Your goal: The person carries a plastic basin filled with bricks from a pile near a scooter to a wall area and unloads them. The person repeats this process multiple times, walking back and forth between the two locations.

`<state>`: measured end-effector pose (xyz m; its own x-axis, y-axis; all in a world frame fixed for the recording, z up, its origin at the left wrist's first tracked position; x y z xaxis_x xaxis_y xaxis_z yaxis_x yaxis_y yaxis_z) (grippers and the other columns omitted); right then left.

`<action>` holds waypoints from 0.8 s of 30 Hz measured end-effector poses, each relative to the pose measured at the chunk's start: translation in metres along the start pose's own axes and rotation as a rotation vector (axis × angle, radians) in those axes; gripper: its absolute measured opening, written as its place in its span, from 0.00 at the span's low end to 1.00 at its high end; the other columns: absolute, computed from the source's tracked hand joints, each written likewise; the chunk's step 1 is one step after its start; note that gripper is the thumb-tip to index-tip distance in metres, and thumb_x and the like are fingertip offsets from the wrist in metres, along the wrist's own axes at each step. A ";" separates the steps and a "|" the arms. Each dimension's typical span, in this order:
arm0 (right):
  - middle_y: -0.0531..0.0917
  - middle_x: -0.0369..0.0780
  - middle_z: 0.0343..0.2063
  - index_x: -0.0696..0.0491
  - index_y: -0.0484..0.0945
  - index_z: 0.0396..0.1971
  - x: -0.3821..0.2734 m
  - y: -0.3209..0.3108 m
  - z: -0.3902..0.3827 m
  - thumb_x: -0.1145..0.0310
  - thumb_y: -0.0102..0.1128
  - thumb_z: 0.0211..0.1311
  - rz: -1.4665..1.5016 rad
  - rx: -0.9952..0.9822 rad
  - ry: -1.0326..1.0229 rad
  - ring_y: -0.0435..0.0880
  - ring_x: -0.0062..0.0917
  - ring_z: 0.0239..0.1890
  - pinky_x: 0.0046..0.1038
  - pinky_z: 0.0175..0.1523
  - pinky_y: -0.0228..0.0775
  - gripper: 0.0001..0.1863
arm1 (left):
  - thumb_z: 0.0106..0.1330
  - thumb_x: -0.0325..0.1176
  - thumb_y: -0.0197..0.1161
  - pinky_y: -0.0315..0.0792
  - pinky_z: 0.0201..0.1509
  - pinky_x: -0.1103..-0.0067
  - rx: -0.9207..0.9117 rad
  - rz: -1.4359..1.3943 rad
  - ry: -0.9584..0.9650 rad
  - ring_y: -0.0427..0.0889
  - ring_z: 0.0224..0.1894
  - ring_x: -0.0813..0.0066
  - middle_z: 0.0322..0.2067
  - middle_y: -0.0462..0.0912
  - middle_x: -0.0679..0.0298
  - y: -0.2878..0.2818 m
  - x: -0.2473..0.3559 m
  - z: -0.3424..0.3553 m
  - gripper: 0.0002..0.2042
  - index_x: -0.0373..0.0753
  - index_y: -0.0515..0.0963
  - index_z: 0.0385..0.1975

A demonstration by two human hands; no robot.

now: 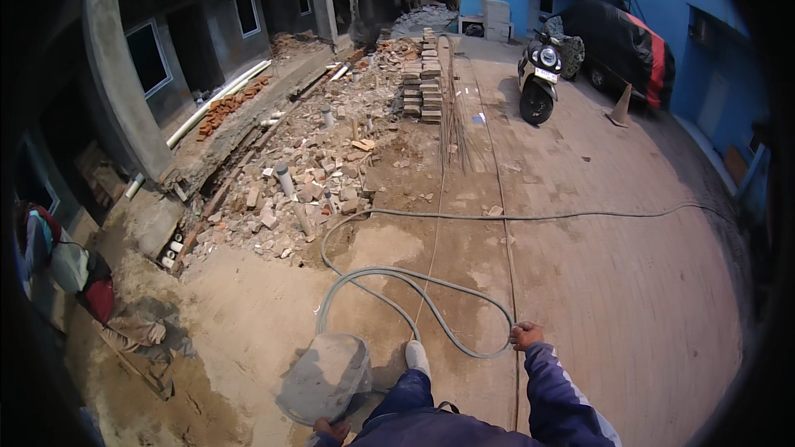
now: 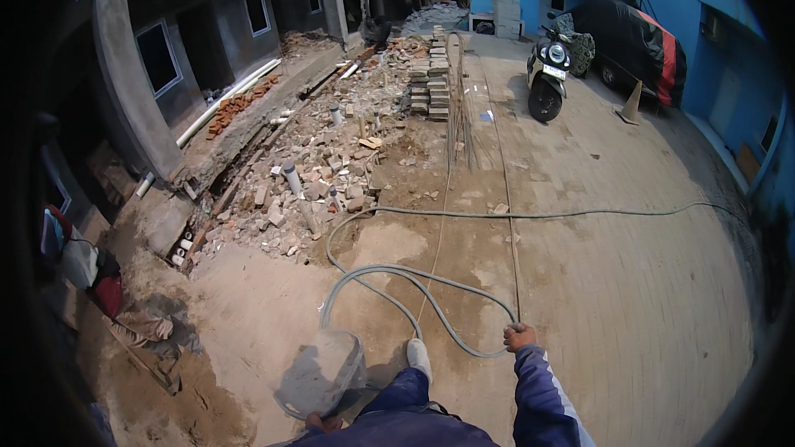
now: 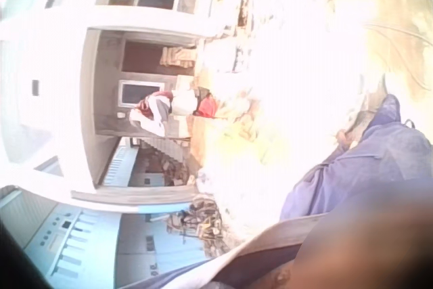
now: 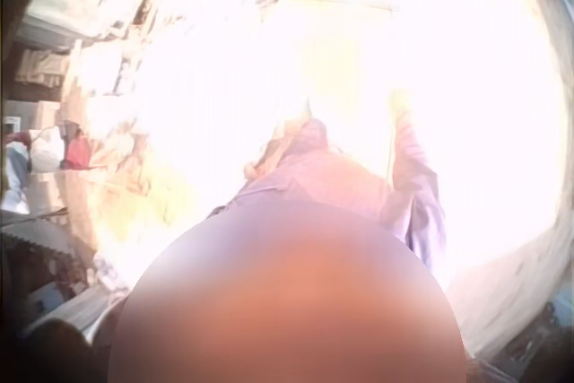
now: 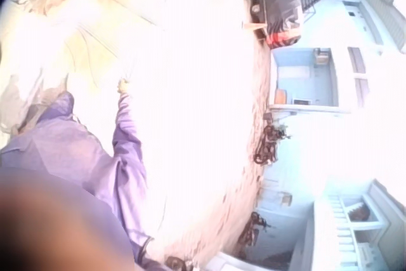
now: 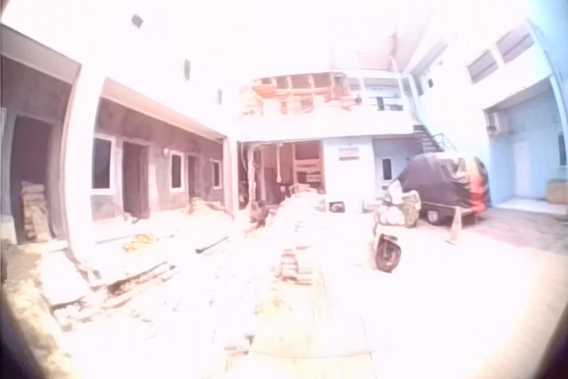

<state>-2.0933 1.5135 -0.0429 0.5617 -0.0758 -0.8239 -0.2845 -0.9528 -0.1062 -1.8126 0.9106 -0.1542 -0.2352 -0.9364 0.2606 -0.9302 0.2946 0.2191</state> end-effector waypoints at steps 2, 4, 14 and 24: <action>0.81 0.40 0.24 0.59 0.80 0.42 0.021 0.009 0.019 0.72 0.62 0.61 -0.078 0.039 0.105 0.80 0.27 0.23 0.31 0.23 0.71 0.11 | 0.64 0.37 0.45 0.74 0.52 0.53 0.013 -0.029 -0.011 0.76 0.54 0.43 0.57 0.73 0.43 0.056 0.009 0.017 0.26 0.34 0.60 0.63; 0.83 0.46 0.30 0.58 0.78 0.43 0.040 -0.003 0.039 0.71 0.61 0.63 -0.230 0.104 0.279 0.85 0.38 0.27 0.41 0.32 0.80 0.11 | 0.65 0.36 0.45 0.73 0.55 0.54 0.027 -0.061 -0.028 0.75 0.55 0.43 0.57 0.72 0.44 0.118 0.018 0.028 0.26 0.34 0.60 0.63; 0.78 0.44 0.28 0.54 0.73 0.35 0.060 -0.015 0.078 0.68 0.43 0.65 -0.417 -0.151 0.797 0.75 0.35 0.23 0.38 0.26 0.66 0.09 | 0.65 0.35 0.46 0.68 0.63 0.54 0.076 -0.016 -0.009 0.72 0.59 0.46 0.59 0.70 0.45 0.367 0.090 0.082 0.26 0.35 0.60 0.64; 0.77 0.40 0.23 0.54 0.75 0.34 -0.112 0.079 0.395 0.71 0.50 0.63 -0.269 -0.134 0.682 0.75 0.29 0.19 0.32 0.21 0.64 0.05 | 0.63 0.37 0.48 0.70 0.61 0.54 -0.077 0.041 0.086 0.75 0.56 0.44 0.56 0.73 0.46 0.609 0.141 0.161 0.26 0.33 0.63 0.61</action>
Point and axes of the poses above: each hand's wrist, its own z-axis towards the middle knuckle, its own y-axis out of the palm, x = y × z, the point moved 6 cm from there along z, towards the middle knuckle
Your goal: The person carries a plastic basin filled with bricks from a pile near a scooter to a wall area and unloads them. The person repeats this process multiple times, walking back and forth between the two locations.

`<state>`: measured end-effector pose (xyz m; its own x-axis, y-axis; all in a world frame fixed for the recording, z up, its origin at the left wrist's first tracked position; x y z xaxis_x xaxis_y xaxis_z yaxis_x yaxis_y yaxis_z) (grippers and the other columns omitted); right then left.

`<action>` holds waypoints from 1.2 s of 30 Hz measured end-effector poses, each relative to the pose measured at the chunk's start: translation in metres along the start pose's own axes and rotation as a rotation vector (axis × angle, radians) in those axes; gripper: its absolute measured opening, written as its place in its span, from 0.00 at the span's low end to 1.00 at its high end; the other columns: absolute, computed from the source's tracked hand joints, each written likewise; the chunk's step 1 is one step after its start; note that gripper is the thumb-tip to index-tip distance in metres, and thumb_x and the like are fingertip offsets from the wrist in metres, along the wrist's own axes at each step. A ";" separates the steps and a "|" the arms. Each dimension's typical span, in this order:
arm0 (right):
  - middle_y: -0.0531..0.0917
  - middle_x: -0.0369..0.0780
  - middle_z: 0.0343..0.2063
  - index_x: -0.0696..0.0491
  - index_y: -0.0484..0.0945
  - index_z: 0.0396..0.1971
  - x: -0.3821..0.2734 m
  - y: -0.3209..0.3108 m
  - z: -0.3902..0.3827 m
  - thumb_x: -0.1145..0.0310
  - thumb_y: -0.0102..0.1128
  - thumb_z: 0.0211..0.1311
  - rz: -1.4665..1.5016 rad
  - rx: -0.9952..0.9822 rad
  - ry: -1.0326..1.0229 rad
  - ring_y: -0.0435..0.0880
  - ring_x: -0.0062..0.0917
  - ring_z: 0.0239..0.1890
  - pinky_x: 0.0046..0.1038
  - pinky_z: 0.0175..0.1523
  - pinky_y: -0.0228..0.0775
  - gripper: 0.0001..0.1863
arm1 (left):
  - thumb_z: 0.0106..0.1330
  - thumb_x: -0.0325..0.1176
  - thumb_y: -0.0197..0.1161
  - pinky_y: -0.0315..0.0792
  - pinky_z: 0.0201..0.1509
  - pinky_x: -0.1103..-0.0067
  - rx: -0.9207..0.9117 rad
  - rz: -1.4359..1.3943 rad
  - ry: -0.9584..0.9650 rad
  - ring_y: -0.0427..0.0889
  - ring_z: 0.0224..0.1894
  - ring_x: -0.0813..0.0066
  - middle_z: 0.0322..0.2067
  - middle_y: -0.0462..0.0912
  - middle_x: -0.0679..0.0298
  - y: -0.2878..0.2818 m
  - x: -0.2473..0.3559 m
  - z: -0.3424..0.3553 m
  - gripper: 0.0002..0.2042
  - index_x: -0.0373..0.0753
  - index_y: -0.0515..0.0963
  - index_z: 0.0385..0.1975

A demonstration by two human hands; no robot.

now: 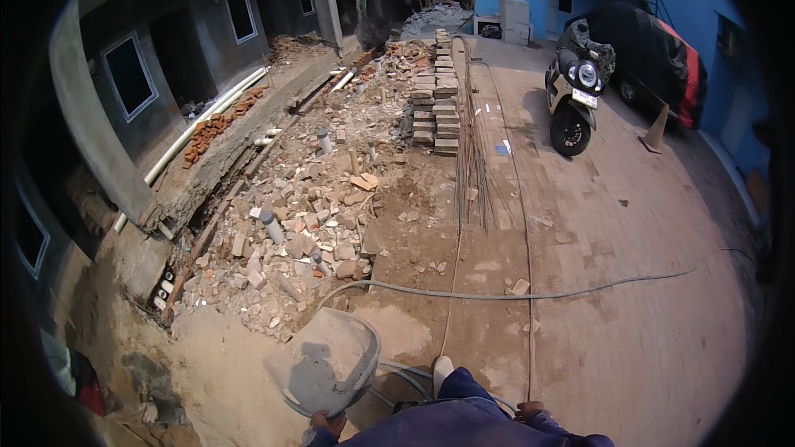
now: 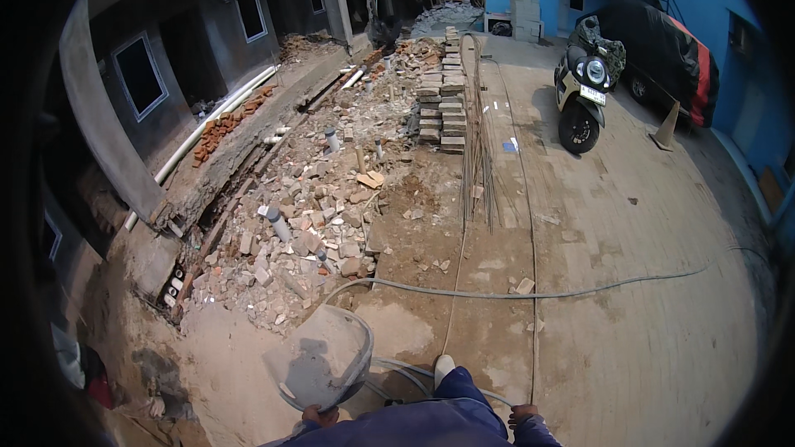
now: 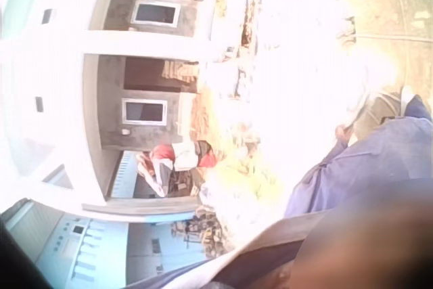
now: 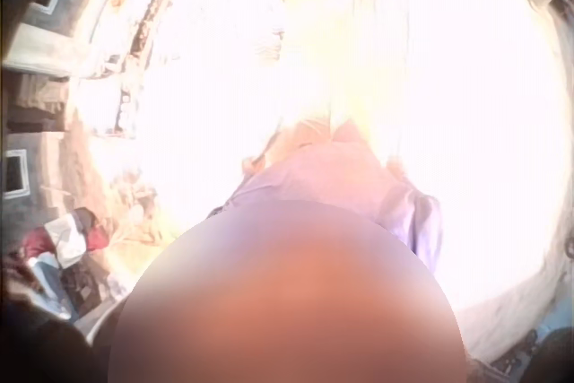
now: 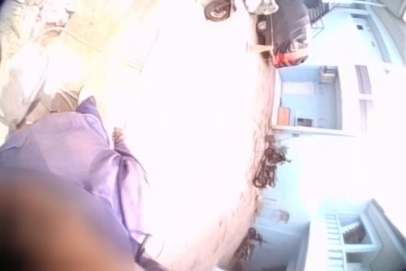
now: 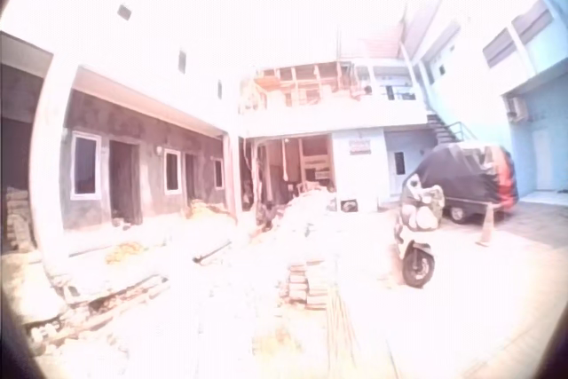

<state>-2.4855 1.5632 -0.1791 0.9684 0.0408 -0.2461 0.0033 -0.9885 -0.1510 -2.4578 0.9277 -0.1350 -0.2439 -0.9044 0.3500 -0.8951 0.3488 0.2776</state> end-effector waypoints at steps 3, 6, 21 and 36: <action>0.77 0.39 0.21 0.54 0.75 0.33 -0.149 -0.004 0.041 0.71 0.52 0.63 0.151 -0.047 -0.127 0.74 0.28 0.18 0.31 0.20 0.63 0.04 | 0.64 0.38 0.47 0.72 0.59 0.55 0.104 0.012 -0.052 0.77 0.53 0.45 0.54 0.75 0.47 0.050 0.014 0.006 0.26 0.34 0.64 0.61; 0.77 0.38 0.20 0.53 0.76 0.33 -0.302 0.005 0.049 0.72 0.55 0.63 0.361 -0.044 -0.259 0.74 0.26 0.16 0.29 0.19 0.62 0.02 | 0.64 0.39 0.46 0.75 0.56 0.57 0.090 -0.012 -0.095 0.79 0.52 0.47 0.52 0.78 0.48 0.095 0.014 0.016 0.25 0.33 0.66 0.59; 0.83 0.44 0.37 0.52 0.76 0.45 -0.594 0.069 0.136 0.61 0.51 0.68 1.022 -0.891 0.169 0.83 0.39 0.35 0.43 0.38 0.77 0.13 | 0.66 0.43 0.45 0.77 0.46 0.63 0.173 -0.193 -0.113 0.80 0.48 0.54 0.50 0.78 0.50 0.381 0.110 0.196 0.24 0.35 0.70 0.57; 0.82 0.43 0.28 0.55 0.78 0.36 -0.812 0.066 0.156 0.66 0.53 0.67 0.121 0.107 0.007 0.82 0.35 0.26 0.39 0.30 0.75 0.09 | 0.68 0.48 0.48 0.71 0.29 0.76 0.204 0.148 -0.117 0.80 0.27 0.75 0.34 0.83 0.63 0.808 0.390 0.344 0.17 0.45 0.71 0.48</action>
Point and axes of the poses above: each hand's wrist, its own z-axis towards the middle knuckle, its own y-axis out of the palm, x = y × z, the point moved 6 cm from there along z, towards the middle knuckle
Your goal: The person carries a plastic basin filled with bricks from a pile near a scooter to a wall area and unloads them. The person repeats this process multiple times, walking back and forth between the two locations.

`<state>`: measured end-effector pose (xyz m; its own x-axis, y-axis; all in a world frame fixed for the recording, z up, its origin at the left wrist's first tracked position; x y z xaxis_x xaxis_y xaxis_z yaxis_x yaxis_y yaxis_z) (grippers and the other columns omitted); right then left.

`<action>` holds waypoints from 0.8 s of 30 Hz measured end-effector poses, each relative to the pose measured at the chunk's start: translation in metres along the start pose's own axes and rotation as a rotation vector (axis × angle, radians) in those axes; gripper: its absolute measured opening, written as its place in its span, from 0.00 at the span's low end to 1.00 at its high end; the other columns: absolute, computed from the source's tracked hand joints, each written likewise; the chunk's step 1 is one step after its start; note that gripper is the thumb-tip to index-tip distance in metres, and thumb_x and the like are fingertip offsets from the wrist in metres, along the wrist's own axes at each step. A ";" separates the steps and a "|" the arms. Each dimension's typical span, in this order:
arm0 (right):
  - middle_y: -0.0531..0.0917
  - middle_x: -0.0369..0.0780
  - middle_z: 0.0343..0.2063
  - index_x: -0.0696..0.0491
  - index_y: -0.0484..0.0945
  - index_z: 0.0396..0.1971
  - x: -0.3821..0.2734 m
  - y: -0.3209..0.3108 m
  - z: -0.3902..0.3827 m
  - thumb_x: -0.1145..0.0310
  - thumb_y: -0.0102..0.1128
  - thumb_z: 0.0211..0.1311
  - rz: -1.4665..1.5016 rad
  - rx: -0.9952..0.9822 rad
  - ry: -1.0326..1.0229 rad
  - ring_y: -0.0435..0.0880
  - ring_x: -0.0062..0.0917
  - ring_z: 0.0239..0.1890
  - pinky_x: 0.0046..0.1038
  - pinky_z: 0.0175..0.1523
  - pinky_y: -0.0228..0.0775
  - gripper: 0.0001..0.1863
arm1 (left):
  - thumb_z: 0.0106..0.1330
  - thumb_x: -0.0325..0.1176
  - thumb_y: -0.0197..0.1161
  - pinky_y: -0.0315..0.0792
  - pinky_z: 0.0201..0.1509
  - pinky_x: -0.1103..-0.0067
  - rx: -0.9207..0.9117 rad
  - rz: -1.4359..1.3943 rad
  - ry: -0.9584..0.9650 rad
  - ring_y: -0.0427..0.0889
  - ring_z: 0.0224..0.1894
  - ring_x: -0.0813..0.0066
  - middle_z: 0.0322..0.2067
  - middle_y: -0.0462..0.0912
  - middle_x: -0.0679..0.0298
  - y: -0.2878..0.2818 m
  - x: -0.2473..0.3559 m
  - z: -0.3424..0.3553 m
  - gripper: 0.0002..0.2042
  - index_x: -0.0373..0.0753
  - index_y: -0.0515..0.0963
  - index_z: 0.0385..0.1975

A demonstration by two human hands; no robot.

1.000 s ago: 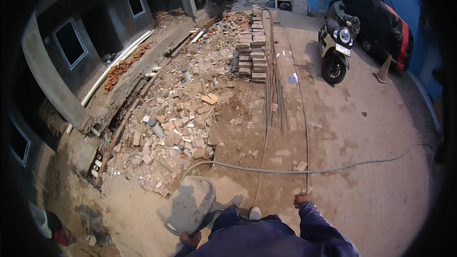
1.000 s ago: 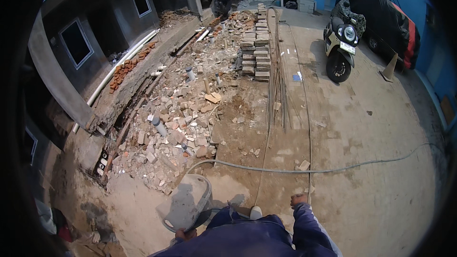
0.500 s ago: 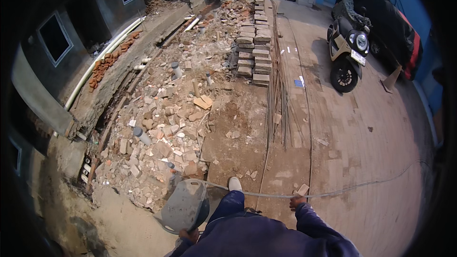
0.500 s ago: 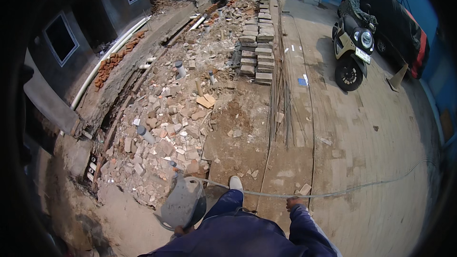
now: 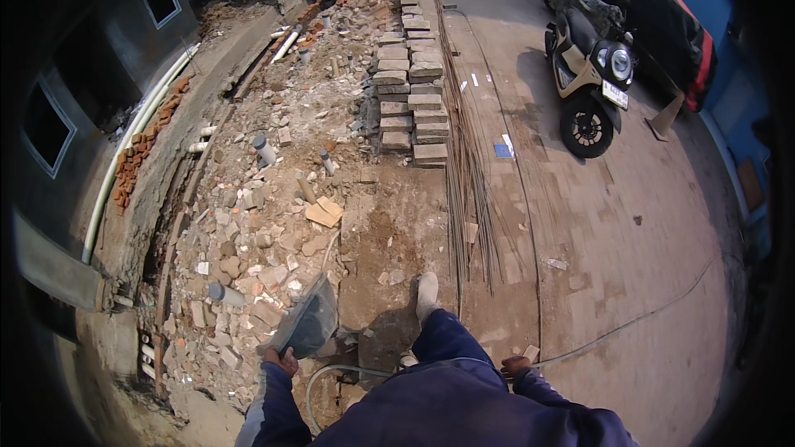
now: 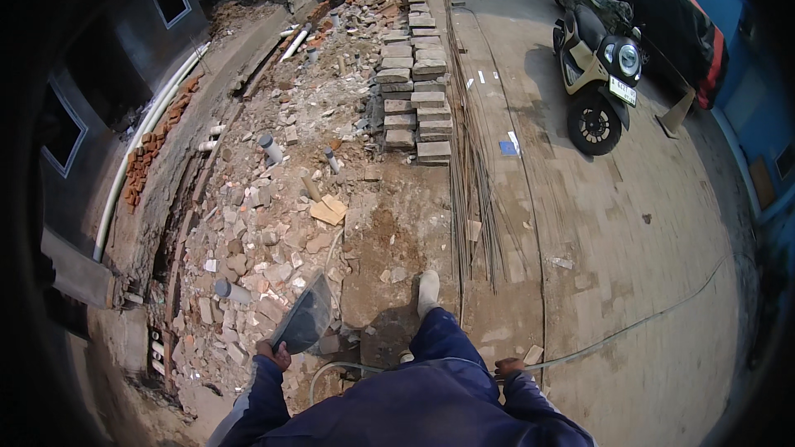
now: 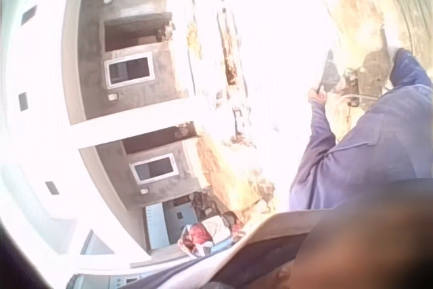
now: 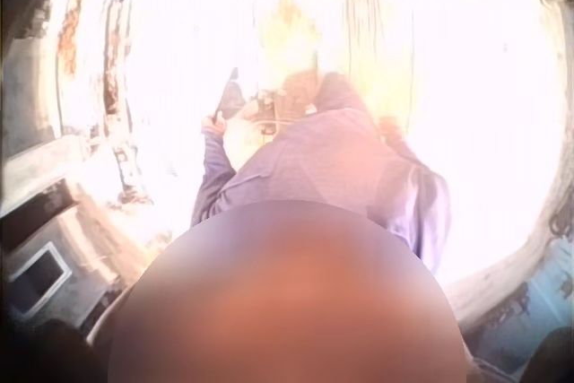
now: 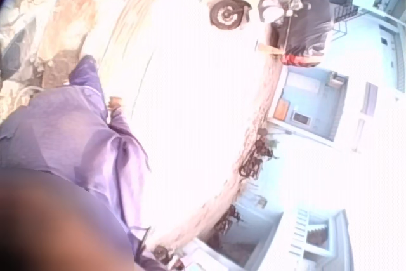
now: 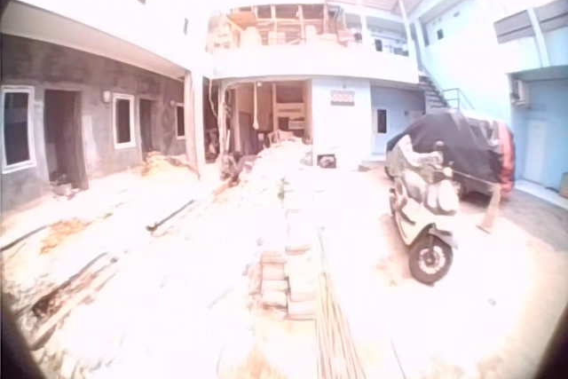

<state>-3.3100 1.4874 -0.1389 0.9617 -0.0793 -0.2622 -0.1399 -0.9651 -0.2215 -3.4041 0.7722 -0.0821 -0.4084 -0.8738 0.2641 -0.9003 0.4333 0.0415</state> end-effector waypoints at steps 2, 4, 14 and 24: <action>0.83 0.44 0.28 0.57 0.80 0.37 -0.057 0.014 0.034 0.66 0.57 0.66 0.004 -0.005 0.015 0.84 0.35 0.25 0.38 0.28 0.76 0.10 | 0.69 0.50 0.47 0.69 0.26 0.78 -0.016 0.047 0.006 0.76 0.21 0.80 0.27 0.81 0.69 0.041 0.029 0.015 0.15 0.46 0.73 0.41; 0.83 0.45 0.27 0.58 0.80 0.37 -0.114 0.022 0.068 0.65 0.57 0.67 0.028 0.025 0.002 0.85 0.37 0.27 0.38 0.29 0.77 0.11 | 0.70 0.49 0.46 0.66 0.24 0.79 0.029 0.056 0.020 0.73 0.17 0.83 0.23 0.79 0.73 0.084 0.044 0.026 0.14 0.48 0.73 0.37; 0.77 0.43 0.22 0.55 0.76 0.36 -0.506 0.052 0.164 0.74 0.54 0.63 0.342 -0.105 -0.335 0.77 0.35 0.21 0.37 0.21 0.61 0.04 | 0.65 0.34 0.44 0.65 0.22 0.78 0.216 -0.040 0.008 0.66 0.18 0.81 0.29 0.74 0.70 0.214 0.019 0.000 0.11 0.49 0.70 0.45; 0.83 0.46 0.30 0.57 0.77 0.39 -0.677 0.078 0.148 0.72 0.59 0.62 0.279 -0.003 -0.413 0.83 0.40 0.29 0.42 0.30 0.74 0.08 | 0.66 0.37 0.46 0.67 0.21 0.78 0.213 0.025 0.039 0.71 0.21 0.77 0.30 0.76 0.66 0.373 0.054 0.057 0.10 0.45 0.72 0.42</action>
Point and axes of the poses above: each hand's wrist, its own z-axis towards the middle knuckle, its own y-axis out of the palm, x = y × z, the point moved 6 cm from there along z, towards the middle knuckle
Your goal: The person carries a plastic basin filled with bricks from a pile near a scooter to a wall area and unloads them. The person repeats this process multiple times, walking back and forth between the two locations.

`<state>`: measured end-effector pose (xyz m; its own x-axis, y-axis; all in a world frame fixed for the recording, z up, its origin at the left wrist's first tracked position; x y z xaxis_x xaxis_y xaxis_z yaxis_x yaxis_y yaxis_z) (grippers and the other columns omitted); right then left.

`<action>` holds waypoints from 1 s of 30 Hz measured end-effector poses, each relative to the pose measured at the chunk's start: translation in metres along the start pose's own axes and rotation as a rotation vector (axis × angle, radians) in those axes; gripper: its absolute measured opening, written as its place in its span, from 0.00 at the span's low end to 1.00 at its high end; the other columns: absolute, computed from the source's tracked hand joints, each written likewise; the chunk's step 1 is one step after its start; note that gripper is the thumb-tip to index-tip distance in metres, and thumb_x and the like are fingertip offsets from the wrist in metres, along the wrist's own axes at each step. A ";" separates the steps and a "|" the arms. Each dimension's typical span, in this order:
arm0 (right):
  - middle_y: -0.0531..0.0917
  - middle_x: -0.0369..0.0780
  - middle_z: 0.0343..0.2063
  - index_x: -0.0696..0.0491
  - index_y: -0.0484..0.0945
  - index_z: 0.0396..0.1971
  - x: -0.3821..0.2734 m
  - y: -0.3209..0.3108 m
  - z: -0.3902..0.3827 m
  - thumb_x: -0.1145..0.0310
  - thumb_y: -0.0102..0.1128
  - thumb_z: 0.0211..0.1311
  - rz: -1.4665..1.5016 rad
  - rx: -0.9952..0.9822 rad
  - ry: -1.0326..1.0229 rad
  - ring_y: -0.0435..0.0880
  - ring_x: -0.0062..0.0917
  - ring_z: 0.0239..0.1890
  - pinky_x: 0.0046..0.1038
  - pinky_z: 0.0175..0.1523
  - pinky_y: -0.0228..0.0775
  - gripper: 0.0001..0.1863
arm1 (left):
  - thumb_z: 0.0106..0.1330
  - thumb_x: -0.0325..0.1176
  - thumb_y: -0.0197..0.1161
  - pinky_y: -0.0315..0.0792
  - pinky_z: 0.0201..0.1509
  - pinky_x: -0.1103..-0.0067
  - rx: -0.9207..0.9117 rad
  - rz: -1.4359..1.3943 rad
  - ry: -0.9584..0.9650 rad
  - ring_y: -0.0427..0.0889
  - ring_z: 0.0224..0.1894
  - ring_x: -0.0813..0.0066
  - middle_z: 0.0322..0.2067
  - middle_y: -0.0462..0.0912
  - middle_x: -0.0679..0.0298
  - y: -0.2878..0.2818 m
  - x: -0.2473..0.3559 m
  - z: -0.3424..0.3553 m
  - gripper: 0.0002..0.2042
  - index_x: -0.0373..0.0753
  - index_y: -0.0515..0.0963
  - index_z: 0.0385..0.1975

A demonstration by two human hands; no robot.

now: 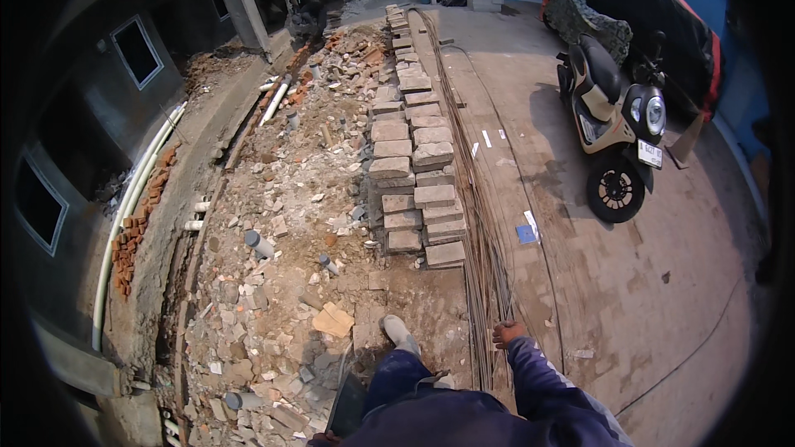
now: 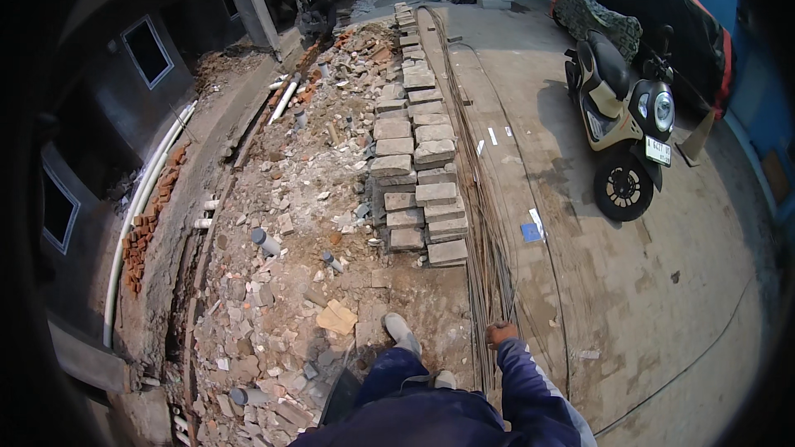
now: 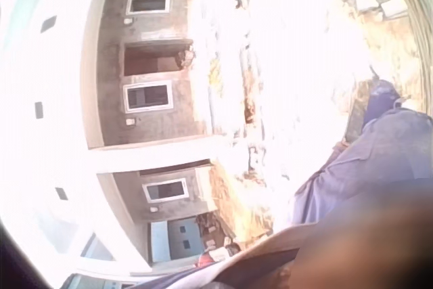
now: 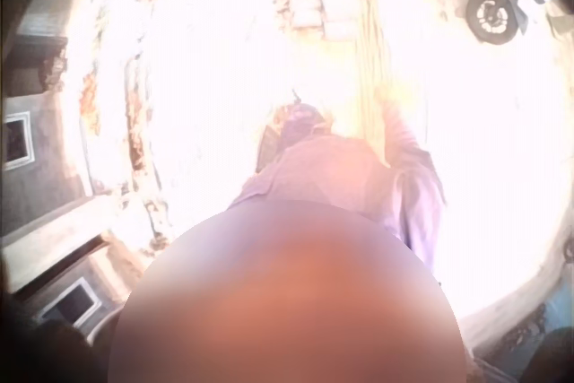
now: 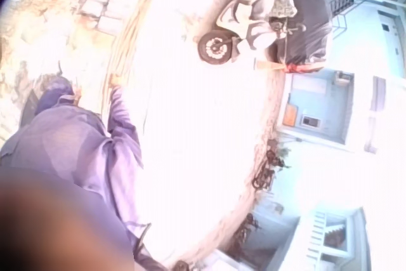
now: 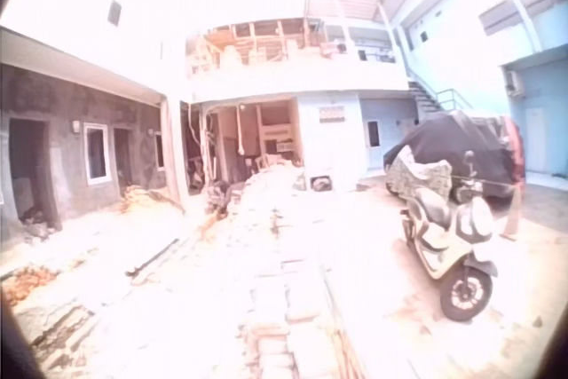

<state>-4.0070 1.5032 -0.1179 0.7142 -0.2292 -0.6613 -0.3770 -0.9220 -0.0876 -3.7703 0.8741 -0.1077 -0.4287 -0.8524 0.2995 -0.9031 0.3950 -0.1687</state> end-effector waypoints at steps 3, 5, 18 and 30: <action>0.83 0.47 0.32 0.56 0.78 0.40 0.006 0.003 0.027 0.71 0.58 0.63 -0.080 0.036 0.130 0.85 0.43 0.33 0.45 0.37 0.78 0.08 | 0.66 0.38 0.47 0.67 0.20 0.78 -0.002 0.043 0.017 0.72 0.22 0.76 0.30 0.77 0.65 0.060 0.028 0.026 0.10 0.44 0.73 0.41; 0.84 0.44 0.33 0.54 0.78 0.40 0.007 0.003 0.039 0.67 0.60 0.62 -0.063 0.032 0.242 0.85 0.41 0.36 0.45 0.41 0.78 0.09 | 0.66 0.38 0.47 0.68 0.20 0.78 -0.017 0.087 0.032 0.73 0.22 0.75 0.30 0.77 0.64 0.110 0.052 0.044 0.11 0.43 0.73 0.41; 0.83 0.39 0.24 0.57 0.82 0.39 -0.127 0.042 0.057 0.63 0.65 0.59 -0.320 0.215 0.156 0.81 0.22 0.22 0.26 0.27 0.75 0.14 | 0.62 0.34 0.53 0.74 0.19 0.65 -0.054 0.970 0.331 0.82 0.29 0.55 0.31 0.81 0.49 0.449 0.154 0.072 0.15 0.28 0.75 0.41; 0.85 0.41 0.29 0.58 0.81 0.45 -0.155 0.110 0.397 0.62 0.65 0.60 -0.911 -0.038 -0.041 0.84 0.23 0.27 0.28 0.28 0.77 0.18 | 0.54 0.38 0.62 0.77 0.50 0.61 -0.079 1.540 0.593 0.83 0.47 0.45 0.43 0.83 0.43 0.555 -0.052 0.237 0.22 0.31 0.78 0.47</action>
<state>-4.3935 1.5611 -0.3208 0.7041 0.6033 -0.3746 0.3429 -0.7508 -0.5645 -4.2434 1.0569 -0.4396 -0.7989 0.5660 0.2037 0.3621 0.7229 -0.5885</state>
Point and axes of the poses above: each hand's wrist, its own z-axis towards the middle knuckle, its own y-axis out of the palm, x = y × z, the point moved 6 cm from there along z, towards the middle knuckle
